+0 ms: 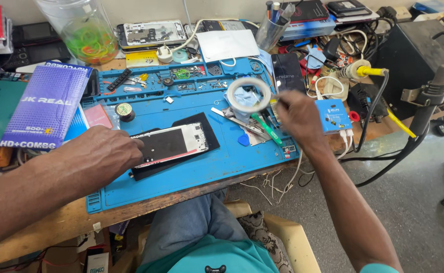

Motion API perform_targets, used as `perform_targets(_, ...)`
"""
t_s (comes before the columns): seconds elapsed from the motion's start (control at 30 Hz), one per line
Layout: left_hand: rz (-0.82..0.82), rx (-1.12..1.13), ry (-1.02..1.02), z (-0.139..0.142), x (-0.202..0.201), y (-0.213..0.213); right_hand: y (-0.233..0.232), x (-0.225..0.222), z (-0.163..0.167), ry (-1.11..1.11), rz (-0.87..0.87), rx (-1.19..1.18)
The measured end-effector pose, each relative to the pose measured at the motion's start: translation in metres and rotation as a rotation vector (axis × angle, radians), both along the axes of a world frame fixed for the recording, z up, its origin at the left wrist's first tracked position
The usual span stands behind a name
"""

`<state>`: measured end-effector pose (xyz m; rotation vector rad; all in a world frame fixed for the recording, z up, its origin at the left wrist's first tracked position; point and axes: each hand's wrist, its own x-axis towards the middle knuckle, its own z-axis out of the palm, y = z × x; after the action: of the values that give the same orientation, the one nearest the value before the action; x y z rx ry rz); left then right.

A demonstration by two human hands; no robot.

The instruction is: The person applies adhesive tape to the edges of a smartphone frame, then handles a battery and a small metal bracket, connecting a ribbon cable to the battery. The person wipes the battery surface with a cloth.

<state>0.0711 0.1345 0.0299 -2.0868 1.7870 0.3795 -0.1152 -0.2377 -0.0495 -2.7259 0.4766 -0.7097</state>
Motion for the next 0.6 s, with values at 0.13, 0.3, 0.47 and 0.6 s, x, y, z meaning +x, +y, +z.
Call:
perform_targets(0.13,-0.025,-0.040,0.012,0.006,-0.002,0.002,-0.003,-0.008,0.021,-0.087,-0.081,0.385)
perform_targets(0.3,-0.007,-0.016,0.014,0.011,-0.006,0.002,0.021,-0.025,0.029,0.287,0.011,0.111)
perform_targets(0.47,-0.030,-0.049,0.022,0.011,-0.005,0.003,0.042,-0.023,0.027,0.274,-0.010,-0.163)
perform_targets(0.6,-0.040,-0.044,0.036,0.010,-0.003,0.003,0.055,-0.016,0.028,0.245,0.137,-0.186)
